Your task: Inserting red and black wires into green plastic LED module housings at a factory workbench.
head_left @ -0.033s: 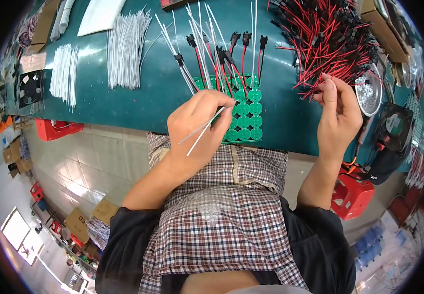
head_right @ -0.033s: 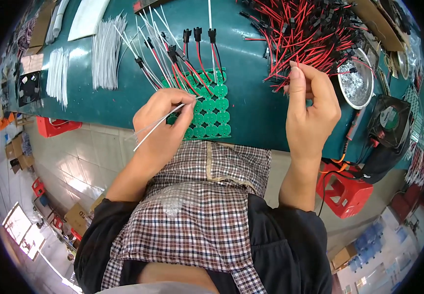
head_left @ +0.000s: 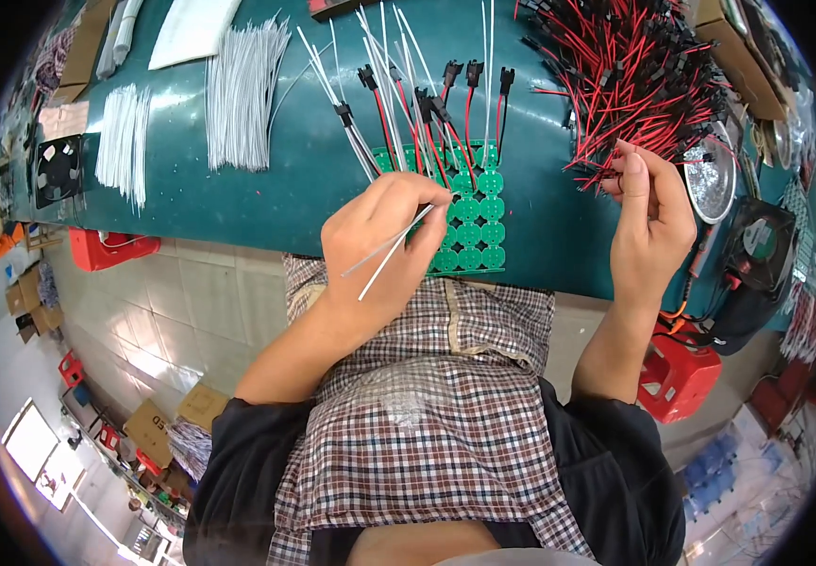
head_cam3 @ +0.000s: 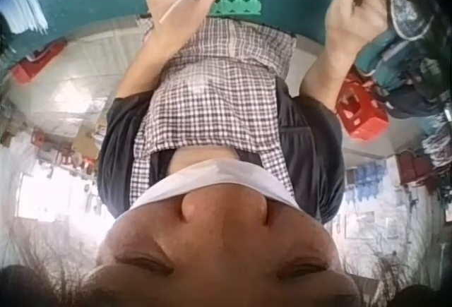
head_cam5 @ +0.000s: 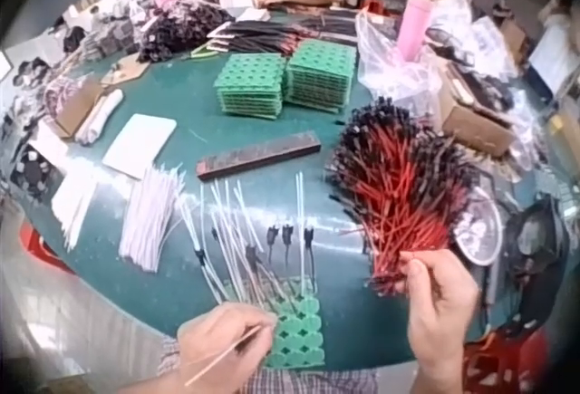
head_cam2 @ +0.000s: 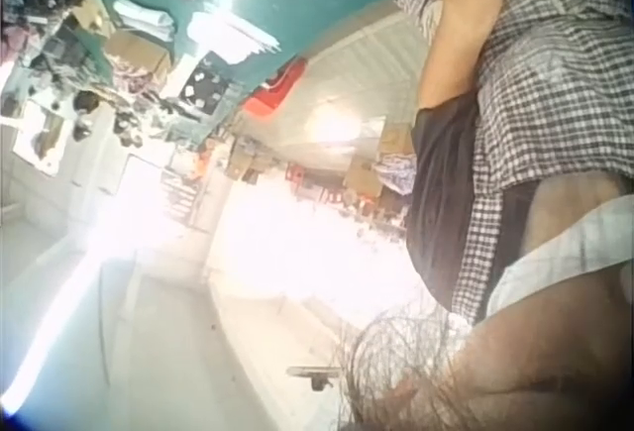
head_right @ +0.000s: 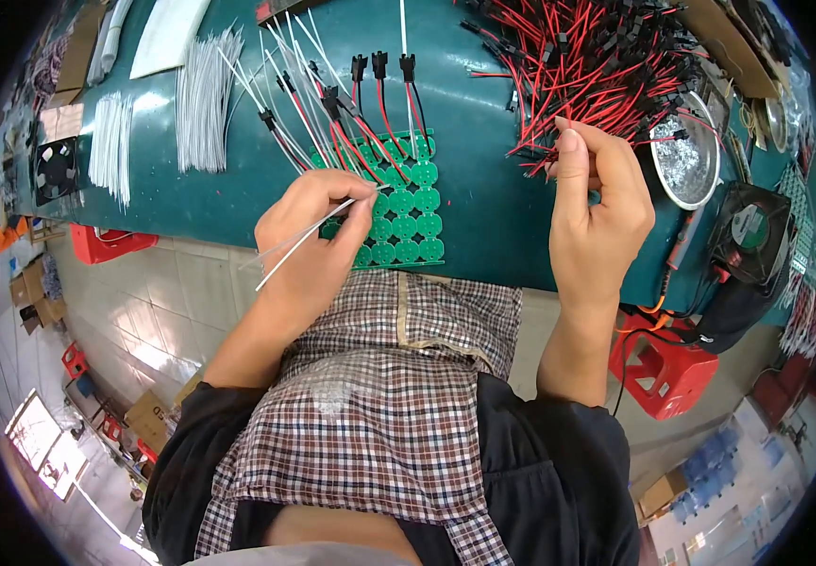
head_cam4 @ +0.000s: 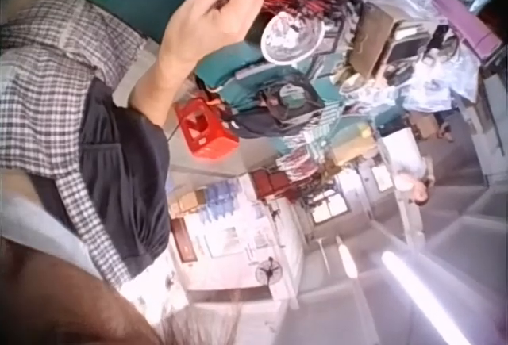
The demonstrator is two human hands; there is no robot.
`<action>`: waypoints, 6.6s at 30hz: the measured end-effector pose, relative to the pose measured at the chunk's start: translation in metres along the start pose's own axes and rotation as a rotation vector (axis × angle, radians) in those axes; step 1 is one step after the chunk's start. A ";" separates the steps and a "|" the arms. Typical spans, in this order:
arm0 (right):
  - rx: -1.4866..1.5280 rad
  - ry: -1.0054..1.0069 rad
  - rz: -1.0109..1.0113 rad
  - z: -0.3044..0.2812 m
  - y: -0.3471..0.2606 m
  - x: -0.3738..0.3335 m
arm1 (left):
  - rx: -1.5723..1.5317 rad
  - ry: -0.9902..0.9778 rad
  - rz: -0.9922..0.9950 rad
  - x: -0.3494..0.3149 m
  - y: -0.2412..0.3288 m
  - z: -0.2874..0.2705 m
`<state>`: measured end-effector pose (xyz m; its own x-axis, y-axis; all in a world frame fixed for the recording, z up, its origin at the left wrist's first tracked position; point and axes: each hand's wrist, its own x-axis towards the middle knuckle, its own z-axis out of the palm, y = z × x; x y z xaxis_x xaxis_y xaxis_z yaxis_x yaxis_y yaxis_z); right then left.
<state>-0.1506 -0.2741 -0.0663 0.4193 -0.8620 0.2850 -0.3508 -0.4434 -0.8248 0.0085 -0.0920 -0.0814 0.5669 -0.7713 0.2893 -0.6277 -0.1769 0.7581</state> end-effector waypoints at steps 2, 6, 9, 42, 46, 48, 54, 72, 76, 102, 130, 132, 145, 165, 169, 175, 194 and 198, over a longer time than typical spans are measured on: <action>0.008 -0.018 -0.003 -0.001 -0.001 0.000 | -0.005 0.004 0.006 0.001 0.000 0.000; -0.044 -0.095 -0.039 -0.005 -0.002 0.000 | -0.004 0.003 0.011 0.001 -0.001 0.000; -0.119 -0.066 -0.127 -0.004 0.002 0.000 | 0.013 -0.004 0.019 0.003 0.002 -0.001; -0.272 -0.132 -0.052 -0.010 -0.011 -0.001 | 0.055 -0.001 0.020 0.006 0.004 0.001; -0.263 -0.138 -0.051 -0.011 -0.010 -0.001 | 0.043 0.010 0.009 0.005 0.005 0.003; -0.269 -0.144 -0.052 -0.011 -0.010 -0.001 | 0.052 0.018 0.002 0.006 0.005 0.004; -0.271 -0.132 -0.050 -0.012 -0.010 -0.001 | 0.129 -0.021 0.023 0.006 0.006 0.005; -0.585 -0.105 -0.040 0.034 0.000 0.026 | 0.369 -0.083 0.032 0.016 0.013 0.008; -0.449 -0.034 -0.061 0.031 0.002 0.025 | 0.355 -0.048 0.067 0.016 0.012 0.009; -0.699 -0.047 0.146 0.029 0.000 0.032 | 0.101 -0.117 -0.144 0.005 0.018 -0.042; 0.241 -0.249 0.318 0.017 -0.004 -0.040 | 1.047 0.044 -0.615 0.050 -0.248 -0.287; 0.291 -0.208 0.335 0.019 -0.003 -0.041 | 1.020 0.005 -0.646 0.053 -0.261 -0.295; 0.445 -0.210 0.346 0.040 -0.014 -0.047 | 0.756 -0.004 -0.583 0.050 -0.289 -0.310; 0.404 -0.173 0.337 0.044 -0.015 -0.052 | 0.150 -0.150 -0.600 0.065 -0.150 -0.169; 0.372 -0.186 0.310 0.046 -0.016 -0.051 | 0.142 -0.156 -0.599 0.063 -0.159 -0.171; 0.088 -0.148 -0.050 0.050 -0.019 -0.041 | 0.220 -0.085 -0.489 0.068 -0.155 -0.168; 0.014 -0.284 -0.108 0.047 -0.030 -0.033 | -0.191 0.042 -0.344 0.003 -0.030 -0.102; 0.029 -0.288 -0.111 0.045 -0.029 -0.037 | 0.086 0.012 -0.160 -0.012 -0.035 -0.075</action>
<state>-0.1184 -0.2186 -0.0750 0.6751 -0.7019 0.2271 -0.2678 -0.5200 -0.8111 0.0631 -0.0306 -0.0674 0.6692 -0.7219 0.1761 -0.5717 -0.3488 0.7426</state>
